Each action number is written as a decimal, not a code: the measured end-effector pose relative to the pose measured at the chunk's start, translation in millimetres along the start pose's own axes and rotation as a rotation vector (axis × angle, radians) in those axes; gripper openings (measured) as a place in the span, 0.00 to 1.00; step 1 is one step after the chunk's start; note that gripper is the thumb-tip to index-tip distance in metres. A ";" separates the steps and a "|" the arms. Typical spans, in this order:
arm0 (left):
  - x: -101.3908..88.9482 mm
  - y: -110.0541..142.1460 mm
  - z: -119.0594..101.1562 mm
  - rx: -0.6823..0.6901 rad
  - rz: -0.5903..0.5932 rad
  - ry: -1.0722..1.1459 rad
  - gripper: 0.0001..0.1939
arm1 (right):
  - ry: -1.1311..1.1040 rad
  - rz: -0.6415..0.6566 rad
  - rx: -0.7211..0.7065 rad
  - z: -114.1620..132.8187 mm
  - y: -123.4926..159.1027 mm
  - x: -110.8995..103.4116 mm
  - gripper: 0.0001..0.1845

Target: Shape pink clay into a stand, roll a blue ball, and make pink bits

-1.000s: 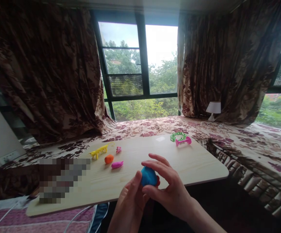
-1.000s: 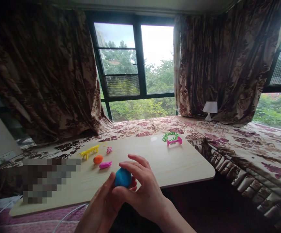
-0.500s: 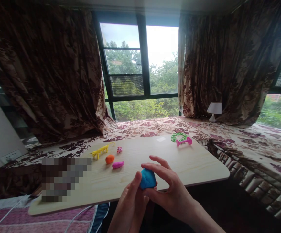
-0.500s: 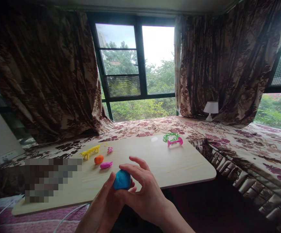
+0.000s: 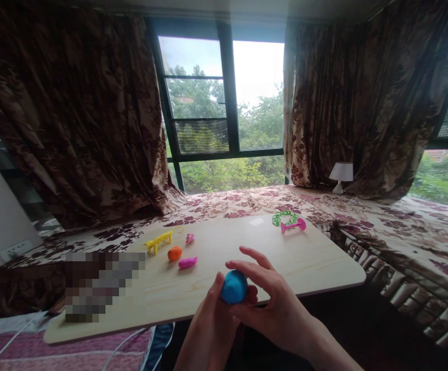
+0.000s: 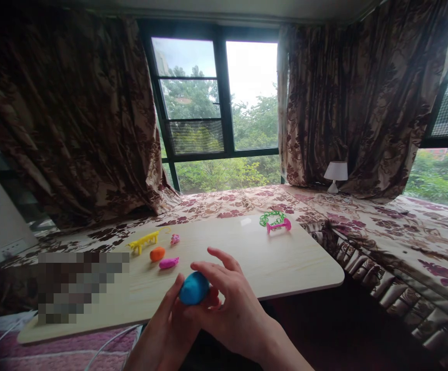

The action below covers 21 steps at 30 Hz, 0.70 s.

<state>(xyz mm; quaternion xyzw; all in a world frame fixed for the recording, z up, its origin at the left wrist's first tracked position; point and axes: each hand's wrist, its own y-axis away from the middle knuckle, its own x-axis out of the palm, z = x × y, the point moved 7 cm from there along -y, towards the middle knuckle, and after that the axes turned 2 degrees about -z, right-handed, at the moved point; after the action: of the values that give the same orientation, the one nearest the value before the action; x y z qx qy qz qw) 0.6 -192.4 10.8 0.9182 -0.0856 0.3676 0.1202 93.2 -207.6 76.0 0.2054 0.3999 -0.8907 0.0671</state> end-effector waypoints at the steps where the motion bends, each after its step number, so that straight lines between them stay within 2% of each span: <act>1: -0.9 -0.7 -0.5 0.016 -0.006 -0.017 0.18 | 0.010 0.002 -0.009 0.8 -0.3 0.3 0.29; 3: -1.5 -0.7 -3.8 0.082 -0.021 -0.061 0.19 | 0.029 0.000 -0.024 2.2 -1.0 1.1 0.26; 6: 1.7 2.5 -7.5 0.153 -0.034 -0.090 0.17 | 0.042 -0.009 -0.018 2.9 -1.2 2.2 0.26; 9: 7.1 5.0 -6.4 0.142 -0.011 -0.056 0.15 | 0.038 -0.020 0.002 2.8 -0.9 2.0 0.28; 16: 7.7 7.0 -7.5 0.164 0.016 -0.102 0.16 | 0.066 -0.026 -0.027 4.4 -0.3 0.7 0.22; 21: 4.3 4.2 -2.4 0.092 0.047 -0.038 0.17 | 0.069 -0.031 0.000 5.0 0.9 2.0 0.30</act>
<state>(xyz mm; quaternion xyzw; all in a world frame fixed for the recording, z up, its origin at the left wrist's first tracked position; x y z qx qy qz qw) 1.1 -196.0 16.1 0.9273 -0.0928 0.3563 0.0676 90.1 -211.8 77.6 0.2300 0.4050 -0.8840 0.0395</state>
